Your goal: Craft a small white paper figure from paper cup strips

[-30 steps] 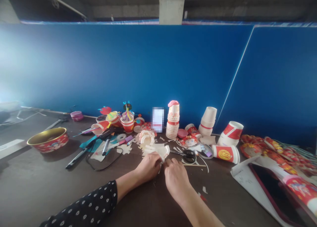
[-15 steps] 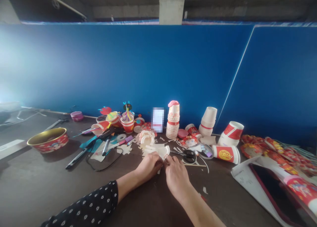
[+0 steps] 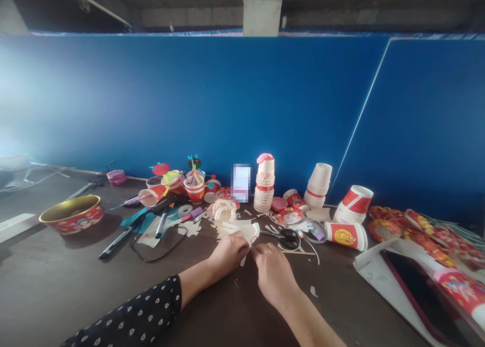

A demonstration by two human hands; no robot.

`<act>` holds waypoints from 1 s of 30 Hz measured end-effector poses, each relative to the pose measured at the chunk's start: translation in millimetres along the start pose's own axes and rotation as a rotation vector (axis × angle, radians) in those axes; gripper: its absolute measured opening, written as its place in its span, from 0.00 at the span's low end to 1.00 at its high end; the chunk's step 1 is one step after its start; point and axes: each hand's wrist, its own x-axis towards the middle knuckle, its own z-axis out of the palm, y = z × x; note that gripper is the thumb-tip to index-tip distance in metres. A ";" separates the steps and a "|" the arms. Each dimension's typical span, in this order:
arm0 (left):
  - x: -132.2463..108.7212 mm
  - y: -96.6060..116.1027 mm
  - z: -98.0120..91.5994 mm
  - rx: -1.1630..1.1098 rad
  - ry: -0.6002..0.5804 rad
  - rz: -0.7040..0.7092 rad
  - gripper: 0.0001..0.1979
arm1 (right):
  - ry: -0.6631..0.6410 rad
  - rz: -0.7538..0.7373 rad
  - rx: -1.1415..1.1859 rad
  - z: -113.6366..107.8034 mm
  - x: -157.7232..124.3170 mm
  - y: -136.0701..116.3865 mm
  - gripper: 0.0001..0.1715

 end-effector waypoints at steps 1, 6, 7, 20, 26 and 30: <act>0.1 -0.2 0.2 0.008 0.001 -0.008 0.11 | 0.003 -0.005 -0.007 -0.5 -0.2 -1.1 0.23; 0.3 0.5 -0.6 0.032 -0.015 -0.005 0.13 | -0.040 0.011 -0.090 -3.2 1.9 -9.6 0.22; -0.1 1.3 -1.4 0.032 -0.019 -0.008 0.13 | -0.047 0.015 -0.107 -3.3 2.5 -10.7 0.22; -7.3 7.8 -9.7 0.004 -0.022 -0.144 0.06 | -0.061 0.027 -0.163 -2.8 6.2 -11.2 0.22; -7.8 8.4 -10.8 -0.036 0.006 -0.095 0.06 | -0.060 0.021 -0.183 -0.8 7.6 -8.6 0.21; -8.1 9.7 -13.1 -0.039 0.005 -0.090 0.09 | -0.047 0.020 -0.191 3.7 8.0 -6.8 0.21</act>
